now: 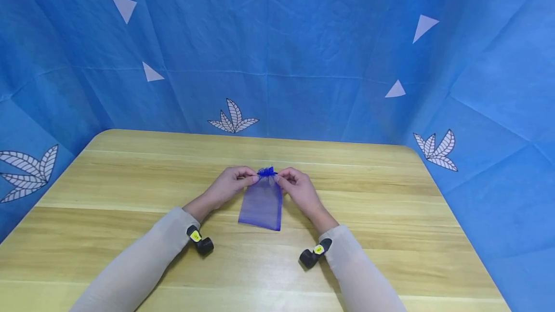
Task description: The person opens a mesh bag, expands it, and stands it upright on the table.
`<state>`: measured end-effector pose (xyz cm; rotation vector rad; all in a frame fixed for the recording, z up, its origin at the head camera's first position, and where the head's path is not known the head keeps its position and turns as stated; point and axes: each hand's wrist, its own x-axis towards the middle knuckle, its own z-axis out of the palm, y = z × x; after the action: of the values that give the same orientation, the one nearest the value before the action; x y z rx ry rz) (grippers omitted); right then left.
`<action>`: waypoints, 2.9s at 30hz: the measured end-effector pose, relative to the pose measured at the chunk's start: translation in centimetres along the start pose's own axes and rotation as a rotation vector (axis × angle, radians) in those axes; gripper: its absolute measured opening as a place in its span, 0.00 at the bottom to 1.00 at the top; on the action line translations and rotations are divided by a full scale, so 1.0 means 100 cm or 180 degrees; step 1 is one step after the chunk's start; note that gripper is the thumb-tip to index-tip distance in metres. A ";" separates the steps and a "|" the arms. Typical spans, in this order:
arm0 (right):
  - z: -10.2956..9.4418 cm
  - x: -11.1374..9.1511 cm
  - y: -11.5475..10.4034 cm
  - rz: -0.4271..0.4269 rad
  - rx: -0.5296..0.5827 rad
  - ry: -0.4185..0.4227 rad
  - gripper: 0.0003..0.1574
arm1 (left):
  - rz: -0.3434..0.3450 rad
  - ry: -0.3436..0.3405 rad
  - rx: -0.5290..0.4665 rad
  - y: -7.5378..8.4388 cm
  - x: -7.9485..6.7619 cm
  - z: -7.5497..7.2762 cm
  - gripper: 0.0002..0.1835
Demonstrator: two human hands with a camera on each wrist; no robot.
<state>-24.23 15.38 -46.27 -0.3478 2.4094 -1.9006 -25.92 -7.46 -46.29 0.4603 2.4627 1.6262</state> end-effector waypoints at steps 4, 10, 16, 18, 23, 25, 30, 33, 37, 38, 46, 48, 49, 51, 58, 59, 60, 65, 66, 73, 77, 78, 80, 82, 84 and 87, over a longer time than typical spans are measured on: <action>0.000 0.000 0.000 0.0026 -0.0049 -0.0020 0.15 | 0.0025 -0.0023 0.0010 -0.001 0.000 0.000 0.06; 0.001 -0.008 -0.021 0.0062 -0.0043 -0.0084 0.14 | 0.0054 -0.0051 0.0007 -0.002 0.000 0.000 0.06; 0.001 -0.006 -0.019 0.0083 -0.0048 -0.0098 0.13 | 0.0051 -0.0098 0.0072 -0.002 0.000 0.000 0.08; 0.000 -0.002 -0.010 0.0090 -0.0030 -0.0097 0.13 | 0.0044 -0.0108 0.0100 -0.002 0.000 -0.001 0.08; -0.002 0.001 0.000 0.0081 -0.0034 -0.0084 0.15 | 0.0056 -0.0106 0.0119 -0.002 0.000 -0.001 0.08; -0.001 0.001 0.001 0.0051 -0.0039 -0.0080 0.15 | 0.0062 -0.0090 0.0132 -0.001 0.000 -0.001 0.08; -0.001 0.001 0.000 -0.0039 -0.0025 -0.0056 0.13 | 0.0070 -0.0024 0.0145 0.000 0.000 0.000 0.08; -0.001 0.001 0.000 -0.0058 -0.0011 -0.0041 0.11 | 0.0076 0.0008 0.0108 0.000 0.000 0.000 0.08; -0.001 0.001 0.001 -0.0030 0.0002 -0.0010 0.10 | 0.0079 0.0037 0.0062 -0.001 0.000 0.000 0.08; -0.001 0.001 0.001 -0.0022 0.0000 -0.0003 0.11 | 0.0077 0.0041 0.0049 -0.001 0.000 0.000 0.08; -0.001 0.000 0.001 0.0013 0.0010 0.0016 0.12 | 0.0037 0.0071 0.0013 0.000 -0.001 0.000 0.07; -0.001 0.000 0.001 0.0010 0.0012 0.0030 0.11 | 0.0033 0.0075 0.0005 0.000 -0.001 0.000 0.07; -0.001 0.000 0.001 0.0007 0.0015 0.0033 0.11 | 0.0034 0.0075 -0.0003 0.000 -0.001 0.000 0.07; -0.001 0.000 0.001 0.0004 0.0024 0.0052 0.11 | 0.0033 0.0078 -0.0042 0.000 -0.001 -0.001 0.07; -0.002 0.000 0.000 0.0023 0.0077 0.0120 0.11 | 0.0041 0.0129 -0.0175 0.000 -0.002 -0.001 0.07; -0.002 0.000 0.000 0.0027 0.0090 0.0127 0.11 | 0.0047 0.0142 -0.0194 0.000 -0.002 -0.001 0.07; -0.002 0.000 0.000 0.0032 0.0097 0.0131 0.11 | 0.0052 0.0155 -0.0213 0.000 -0.002 -0.001 0.07; -0.002 0.000 0.000 0.0046 0.0125 0.0152 0.12 | 0.0055 0.0208 -0.0278 0.000 -0.003 -0.001 0.08; -0.002 0.000 0.001 0.0051 0.0127 0.0159 0.12 | 0.0046 0.0219 -0.0287 0.000 -0.003 -0.001 0.07; -0.002 0.001 0.000 0.0078 0.0212 0.0244 0.10 | -0.0006 0.0296 -0.0373 -0.001 -0.001 -0.001 0.07; -0.002 0.001 -0.001 0.0081 0.0279 0.0277 0.10 | 0.0015 0.0367 -0.0412 -0.001 -0.001 -0.001 0.07; -0.002 0.001 -0.001 0.0090 0.0289 0.0293 0.10 | 0.0023 0.0390 -0.0425 -0.002 -0.001 -0.001 0.07; -0.002 0.001 -0.002 0.0096 0.0303 0.0324 0.10 | 0.0024 0.0440 -0.0463 -0.002 -0.001 -0.001 0.08; -0.003 0.000 -0.002 0.0091 0.0331 0.0362 0.10 | 0.0014 0.0501 -0.0528 -0.002 0.000 -0.001 0.08; -0.003 0.001 -0.002 0.0100 0.0376 0.0398 0.09 | -0.0006 0.0557 -0.0593 -0.002 0.000 0.000 0.09; -0.003 0.001 -0.001 0.0095 0.0477 0.0438 0.08 | -0.0025 0.0644 -0.0711 -0.002 0.000 0.000 0.08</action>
<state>-24.38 15.66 -46.07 -0.1774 2.3177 -2.1418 -25.97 -7.56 -46.43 0.2662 2.3707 2.0048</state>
